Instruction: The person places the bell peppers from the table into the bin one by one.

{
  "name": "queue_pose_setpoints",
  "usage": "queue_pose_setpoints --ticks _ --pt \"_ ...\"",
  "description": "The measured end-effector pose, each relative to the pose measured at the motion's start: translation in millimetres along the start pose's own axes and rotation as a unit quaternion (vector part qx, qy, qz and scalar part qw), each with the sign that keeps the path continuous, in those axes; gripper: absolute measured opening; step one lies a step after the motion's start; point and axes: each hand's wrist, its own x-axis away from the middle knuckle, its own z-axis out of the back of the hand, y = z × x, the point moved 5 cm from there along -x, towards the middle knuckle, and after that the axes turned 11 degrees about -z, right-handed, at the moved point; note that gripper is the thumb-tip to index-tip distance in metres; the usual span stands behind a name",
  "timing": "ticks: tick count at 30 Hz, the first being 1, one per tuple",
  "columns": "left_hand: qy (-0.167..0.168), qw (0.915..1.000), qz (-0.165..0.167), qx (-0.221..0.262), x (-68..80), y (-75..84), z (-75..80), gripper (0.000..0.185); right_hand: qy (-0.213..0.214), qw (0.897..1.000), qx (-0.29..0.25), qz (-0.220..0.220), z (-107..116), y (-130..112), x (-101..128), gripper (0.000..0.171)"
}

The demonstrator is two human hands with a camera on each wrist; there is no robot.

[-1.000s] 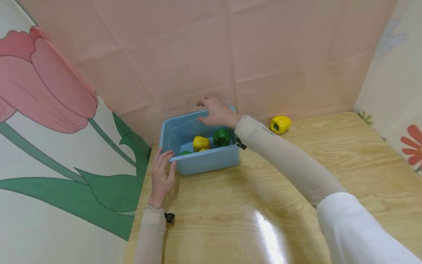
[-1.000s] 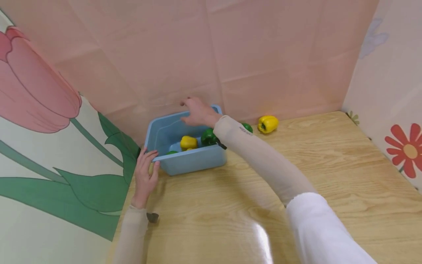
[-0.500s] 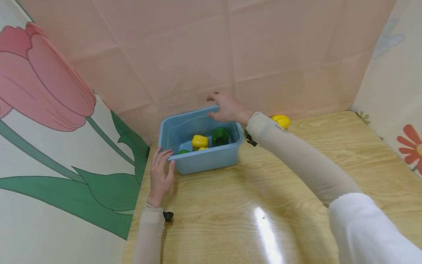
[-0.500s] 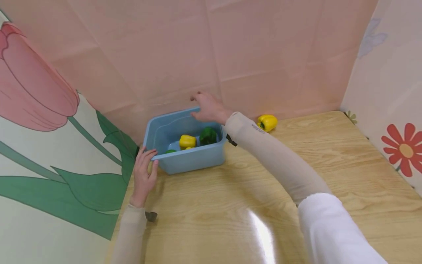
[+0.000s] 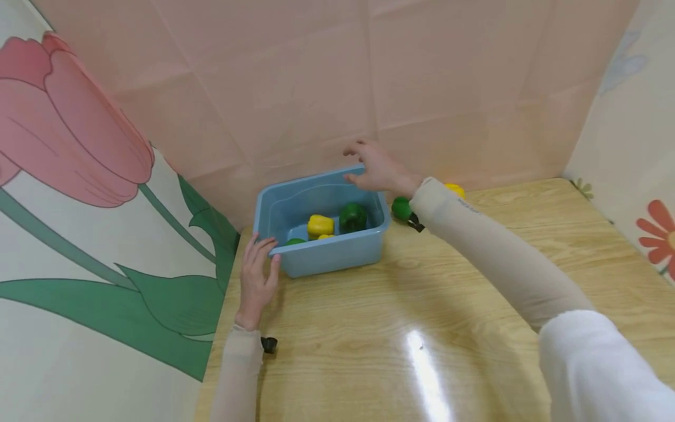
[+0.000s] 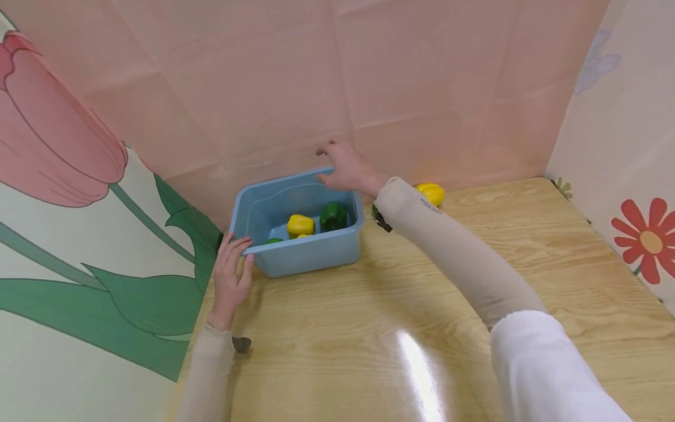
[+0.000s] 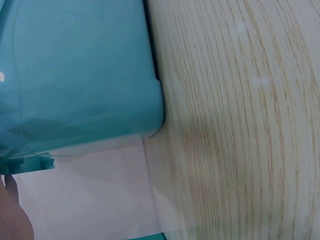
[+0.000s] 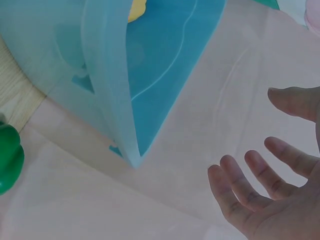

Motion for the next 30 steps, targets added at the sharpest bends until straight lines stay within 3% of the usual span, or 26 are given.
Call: queue_pose_setpoints --ticks 8,30 --pt "0.005 1.0 -0.007 0.003 -1.9 1.4 -0.4 0.026 0.02 0.999 -0.027 -0.004 9 11 6 0.059" --pt "0.003 1.0 -0.004 -0.002 0.7 0.3 1.7 0.027 0.053 0.998 -0.023 -0.019 9 47 14 0.055"
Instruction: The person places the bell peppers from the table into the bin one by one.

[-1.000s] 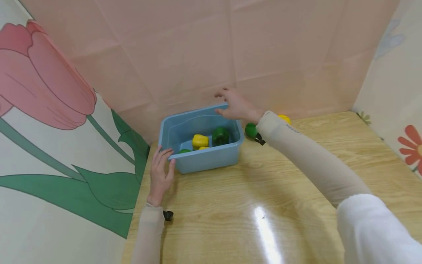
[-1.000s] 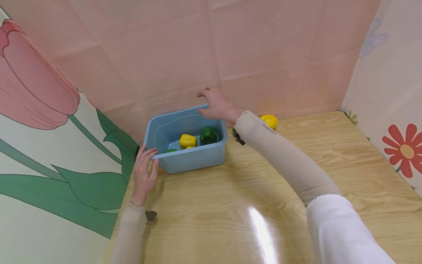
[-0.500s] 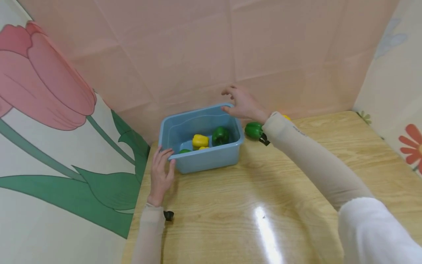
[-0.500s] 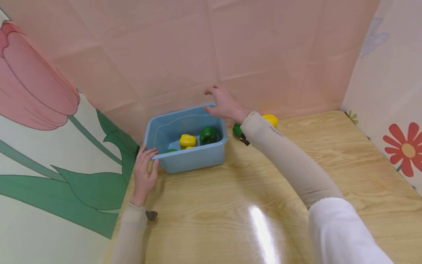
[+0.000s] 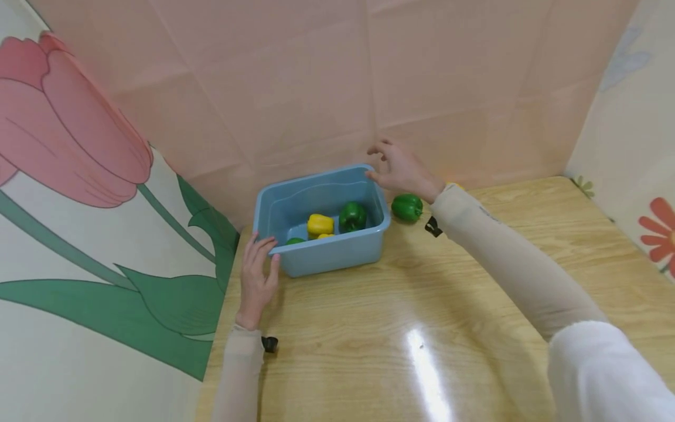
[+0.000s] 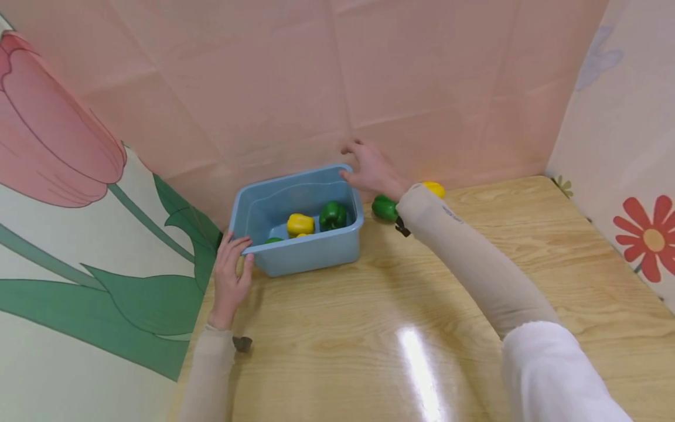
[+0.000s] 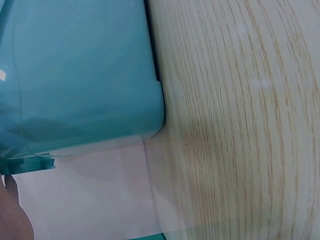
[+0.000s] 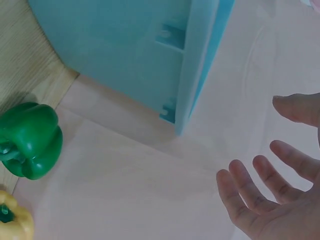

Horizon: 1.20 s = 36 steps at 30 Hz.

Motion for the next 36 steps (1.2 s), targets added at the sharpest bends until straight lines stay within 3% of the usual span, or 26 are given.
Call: queue_pose_setpoints --ticks 13,36 --pt "-0.001 1.0 0.001 0.005 1.4 1.2 -0.8 0.027 0.036 0.999 -0.009 0.004 -1 17 5 0.049" --pt "0.004 0.9999 -0.005 0.01 -1.0 2.6 -2.7 0.026 0.04 0.999 -0.011 -0.008 -10 48 5 0.05"
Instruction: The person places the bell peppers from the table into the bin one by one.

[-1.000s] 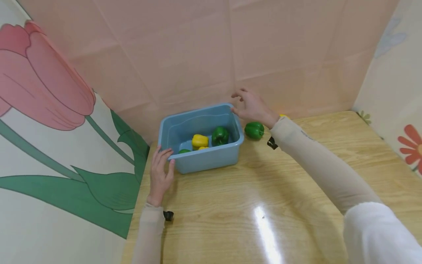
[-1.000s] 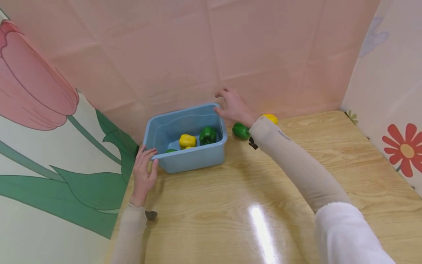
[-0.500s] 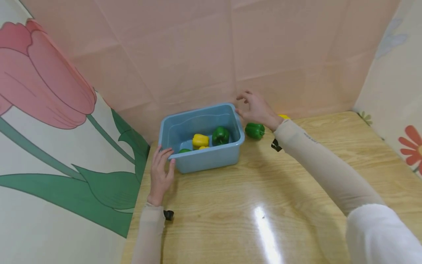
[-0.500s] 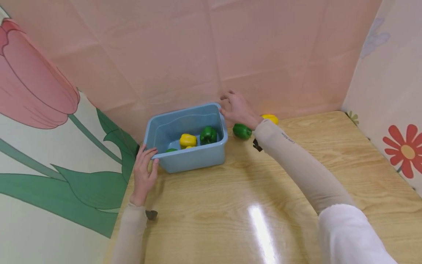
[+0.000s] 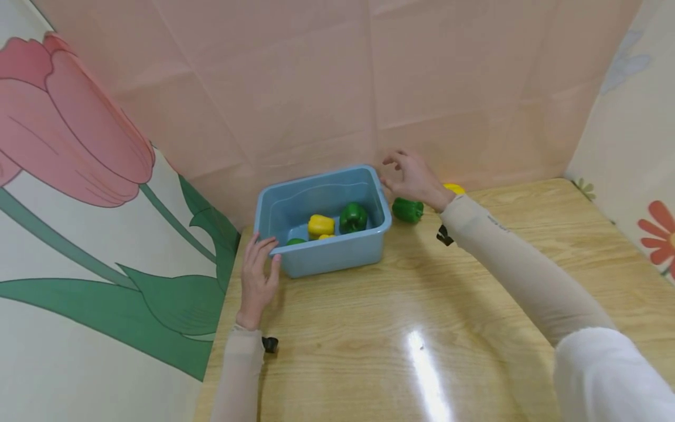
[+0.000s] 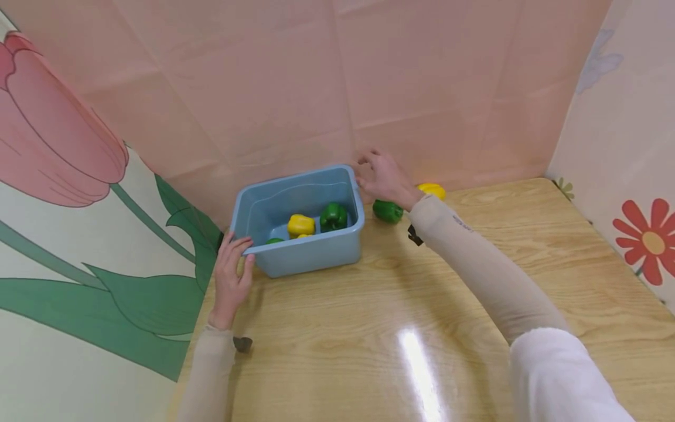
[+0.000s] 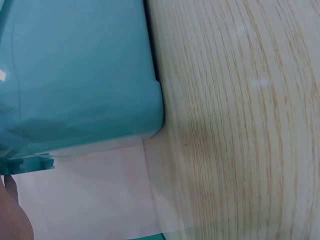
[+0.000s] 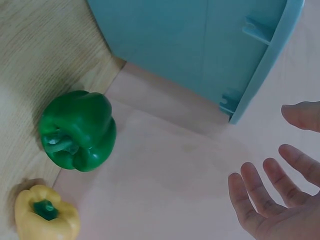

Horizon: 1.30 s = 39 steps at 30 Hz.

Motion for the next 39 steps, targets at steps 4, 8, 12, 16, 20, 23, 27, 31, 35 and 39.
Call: queue_pose_setpoints --ticks 4,8,12,16,20,23,27,31,35,39 --pt "0.003 1.0 -0.001 -0.002 0.1 -0.6 1.8 0.026 0.003 1.0 -0.001 -0.001 -4 4 -2 0.05" --pt "0.002 1.0 0.001 -0.005 1.7 -0.8 2.8 0.026 0.005 1.0 -0.007 -0.006 -8 10 -2 0.051" --pt "0.001 1.0 0.003 -0.007 3.7 -0.8 3.0 0.026 0.007 1.0 -0.012 -0.012 -11 18 -2 0.051" --pt "0.001 1.0 0.002 -0.008 4.8 -0.9 3.1 0.026 0.01 1.0 -0.017 -0.016 -13 25 -3 0.051" --pt "0.001 1.0 0.0 -0.005 5.1 -1.5 2.8 0.026 0.012 0.999 -0.02 -0.022 -14 31 -5 0.051" --pt "0.0 1.0 0.0 -0.005 5.0 -2.2 2.7 0.026 0.015 1.0 -0.016 -0.022 -16 34 -5 0.051" --pt "0.001 1.0 0.0 -0.006 4.7 -3.3 2.9 0.026 0.021 1.0 -0.01 -0.02 -18 36 -6 0.05" --pt "0.001 1.0 -0.001 -0.009 5.3 -3.6 2.5 0.026 0.022 1.0 -0.005 -0.022 -21 37 -5 0.048" --pt "0.001 0.9999 -0.001 -0.012 6.0 -3.5 1.9 0.026 0.016 0.999 0.002 -0.028 -23 40 -6 0.047" --pt "0.001 0.9999 0.0 -0.011 6.2 -3.2 1.0 0.026 0.013 0.999 0.008 -0.028 -25 43 -6 0.048"
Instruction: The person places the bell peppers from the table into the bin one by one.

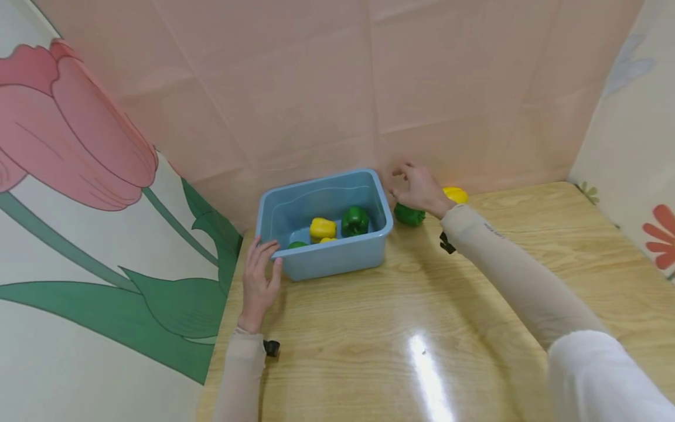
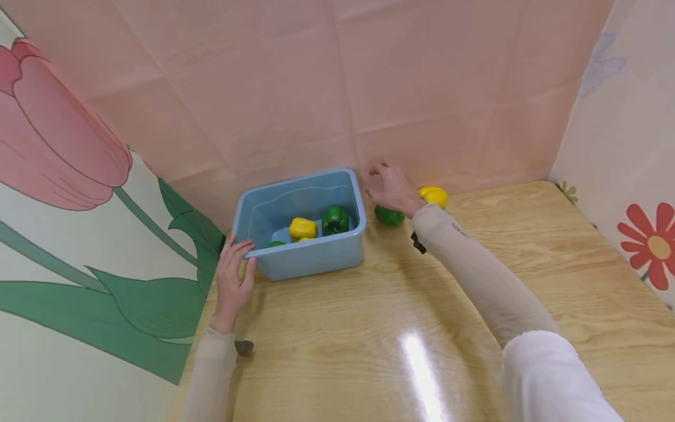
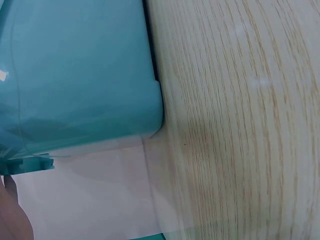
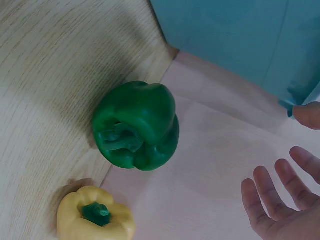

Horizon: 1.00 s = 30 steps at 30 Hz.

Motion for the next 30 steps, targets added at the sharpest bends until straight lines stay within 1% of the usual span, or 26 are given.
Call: queue_pose_setpoints --ticks 5,15,22,30 --pt "-0.001 1.0 0.0 0.003 -1.3 0.3 -0.1 0.026 -0.001 1.0 0.01 -0.002 -3 4 -1 0.047" --pt "0.0 1.0 0.004 0.005 -4.6 2.4 1.7 0.026 -0.021 0.999 0.022 -0.034 -17 16 -4 0.051" --pt "0.0 1.0 0.002 0.003 -2.9 2.9 0.3 0.026 -0.022 0.999 0.04 -0.03 -25 23 -2 0.052" --pt "-0.002 1.0 0.0 0.007 -3.6 1.4 0.3 0.026 -0.011 0.998 0.063 -0.022 -30 31 -1 0.05"
